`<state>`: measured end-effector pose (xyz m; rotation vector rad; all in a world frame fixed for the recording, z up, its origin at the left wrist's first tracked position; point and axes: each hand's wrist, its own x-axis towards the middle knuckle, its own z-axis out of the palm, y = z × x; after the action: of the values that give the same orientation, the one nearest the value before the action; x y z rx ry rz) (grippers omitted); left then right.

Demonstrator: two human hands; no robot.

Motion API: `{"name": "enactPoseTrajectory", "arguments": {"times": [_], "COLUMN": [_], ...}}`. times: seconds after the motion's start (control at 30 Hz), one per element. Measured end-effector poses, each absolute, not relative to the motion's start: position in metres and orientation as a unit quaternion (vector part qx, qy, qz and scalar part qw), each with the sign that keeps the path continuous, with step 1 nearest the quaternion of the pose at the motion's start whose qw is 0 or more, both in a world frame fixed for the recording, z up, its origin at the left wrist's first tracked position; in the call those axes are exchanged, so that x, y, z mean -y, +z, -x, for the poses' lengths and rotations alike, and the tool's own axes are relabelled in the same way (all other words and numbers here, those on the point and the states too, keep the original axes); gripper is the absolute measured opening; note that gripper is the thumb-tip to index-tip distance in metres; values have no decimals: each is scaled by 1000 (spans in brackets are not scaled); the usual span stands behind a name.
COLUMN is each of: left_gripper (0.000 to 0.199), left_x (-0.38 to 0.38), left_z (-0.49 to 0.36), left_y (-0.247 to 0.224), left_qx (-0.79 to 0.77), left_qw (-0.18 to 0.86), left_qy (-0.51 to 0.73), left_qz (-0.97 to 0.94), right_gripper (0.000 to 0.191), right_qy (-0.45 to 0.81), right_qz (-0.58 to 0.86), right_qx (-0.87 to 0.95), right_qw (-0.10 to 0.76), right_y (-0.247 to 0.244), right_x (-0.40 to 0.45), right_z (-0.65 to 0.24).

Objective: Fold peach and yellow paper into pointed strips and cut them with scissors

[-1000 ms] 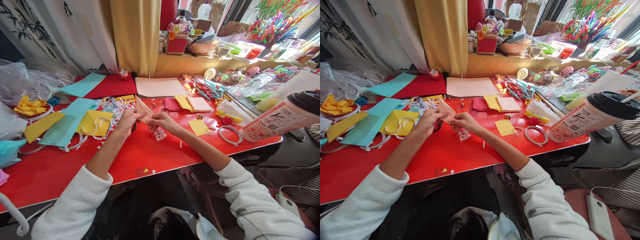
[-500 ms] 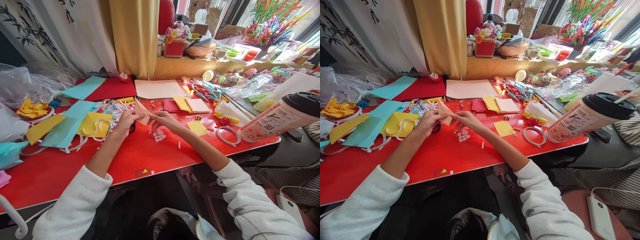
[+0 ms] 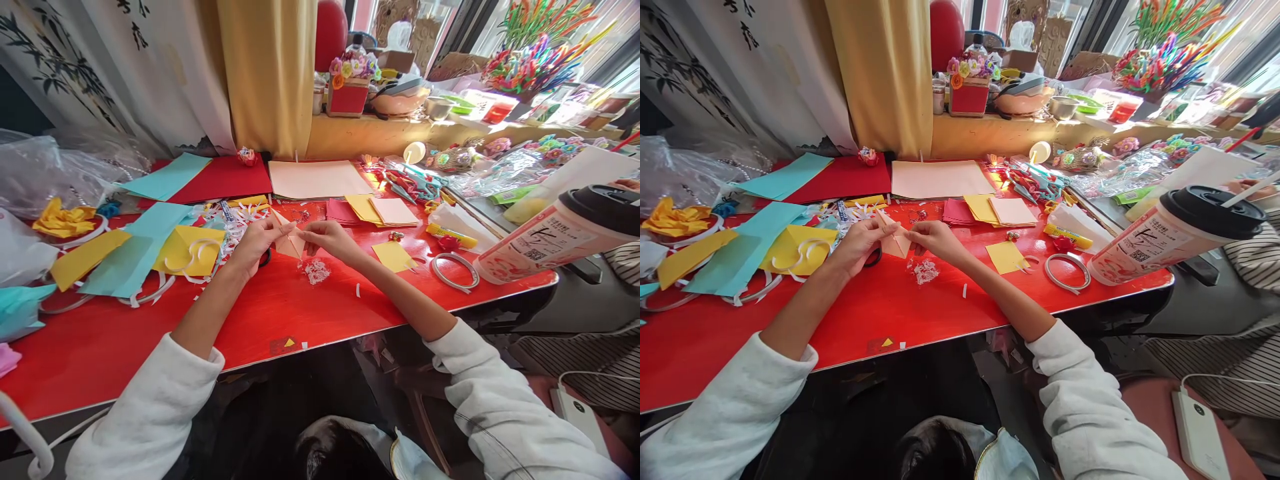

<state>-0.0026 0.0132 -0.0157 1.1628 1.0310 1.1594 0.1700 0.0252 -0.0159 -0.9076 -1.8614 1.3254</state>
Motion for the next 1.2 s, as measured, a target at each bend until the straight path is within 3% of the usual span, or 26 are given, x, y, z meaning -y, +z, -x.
{"name": "enactPoseTrajectory", "arguments": {"times": [0.27,0.53,0.8,0.97,1.2], "left_gripper": [29,30,35,36,43], "left_x": [-11,-10,-12,-11,-14], "left_z": [-2,7,3,3,3], "left_y": [-15,-6,-12,-11,-15], "left_qx": [-460,-440,-447,-442,-449], "left_qw": [548,583,566,574,539], "left_qy": [535,425,470,451,493], "left_qz": [-449,-535,-509,-521,-514], "right_gripper": [34,28,30,24,31], "right_qy": [634,598,647,651,643], "right_qz": [319,359,327,335,329], "right_qx": [630,613,615,610,601], "right_qw": [315,372,310,304,343], "right_y": [-18,-19,-16,-15,-11], "right_x": [-18,-26,-23,-23,-17], "right_z": [-162,-166,-167,-168,-165]}}
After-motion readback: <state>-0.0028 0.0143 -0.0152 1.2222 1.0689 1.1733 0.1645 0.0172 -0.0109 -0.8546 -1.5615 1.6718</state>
